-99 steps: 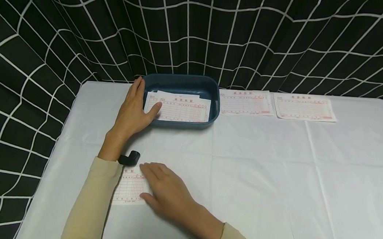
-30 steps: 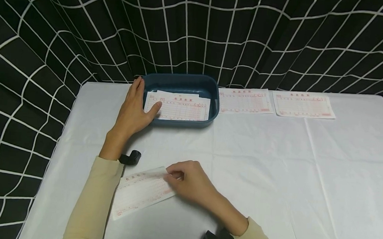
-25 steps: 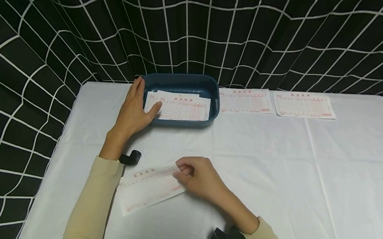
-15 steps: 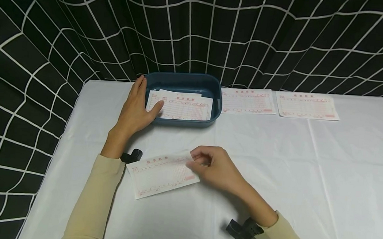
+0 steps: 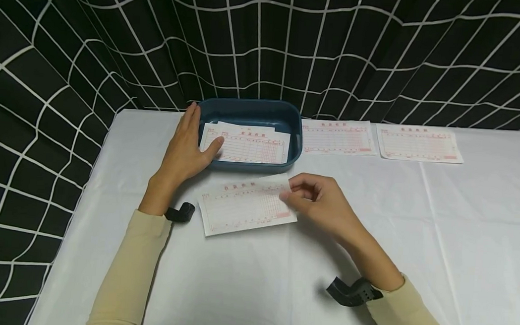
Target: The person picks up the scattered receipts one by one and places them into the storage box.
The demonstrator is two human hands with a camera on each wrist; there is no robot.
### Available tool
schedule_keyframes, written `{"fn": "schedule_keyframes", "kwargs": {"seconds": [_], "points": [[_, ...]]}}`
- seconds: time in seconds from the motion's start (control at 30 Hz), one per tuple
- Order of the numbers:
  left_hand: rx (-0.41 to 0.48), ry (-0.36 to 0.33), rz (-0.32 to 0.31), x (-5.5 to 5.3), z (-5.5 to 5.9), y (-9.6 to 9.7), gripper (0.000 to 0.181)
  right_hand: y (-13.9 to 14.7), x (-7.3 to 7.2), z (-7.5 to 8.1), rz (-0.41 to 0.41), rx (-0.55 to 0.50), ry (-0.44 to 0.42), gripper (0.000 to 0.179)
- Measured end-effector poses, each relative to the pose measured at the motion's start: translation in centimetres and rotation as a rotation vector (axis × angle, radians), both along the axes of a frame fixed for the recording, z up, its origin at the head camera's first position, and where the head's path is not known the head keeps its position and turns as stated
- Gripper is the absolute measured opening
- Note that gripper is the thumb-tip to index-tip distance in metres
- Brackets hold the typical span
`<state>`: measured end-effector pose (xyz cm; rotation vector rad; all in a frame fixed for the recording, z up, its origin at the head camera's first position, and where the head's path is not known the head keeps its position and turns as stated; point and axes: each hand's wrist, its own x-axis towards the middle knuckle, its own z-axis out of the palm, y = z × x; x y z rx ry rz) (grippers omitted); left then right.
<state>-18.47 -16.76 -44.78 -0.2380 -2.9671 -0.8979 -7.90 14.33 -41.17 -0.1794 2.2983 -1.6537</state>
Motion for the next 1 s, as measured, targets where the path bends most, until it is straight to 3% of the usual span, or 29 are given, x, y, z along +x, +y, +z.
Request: {"fn": "schedule_keyframes", "kwargs": {"seconds": [0.37,0.6,0.77,1.0], "points": [[-0.002,0.015,0.001,-0.1,0.0,0.2,0.092,1.5,-3.5,3.0,-0.193,-0.075,0.109,0.017],[-0.010,-0.006,0.007,-0.1,-0.2,0.3,0.096,1.0,-5.8,3.6,-0.298,-0.055,0.157,0.021],[-0.015,-0.008,0.008,-0.1,0.0,0.3,0.096,0.2,-7.9,3.8,-0.321,-0.012,0.173,0.018],[-0.009,-0.012,0.000,0.1,0.0,0.1,0.097,-1.8,-10.3,3.5,-0.289,0.047,0.183,0.015]]}}
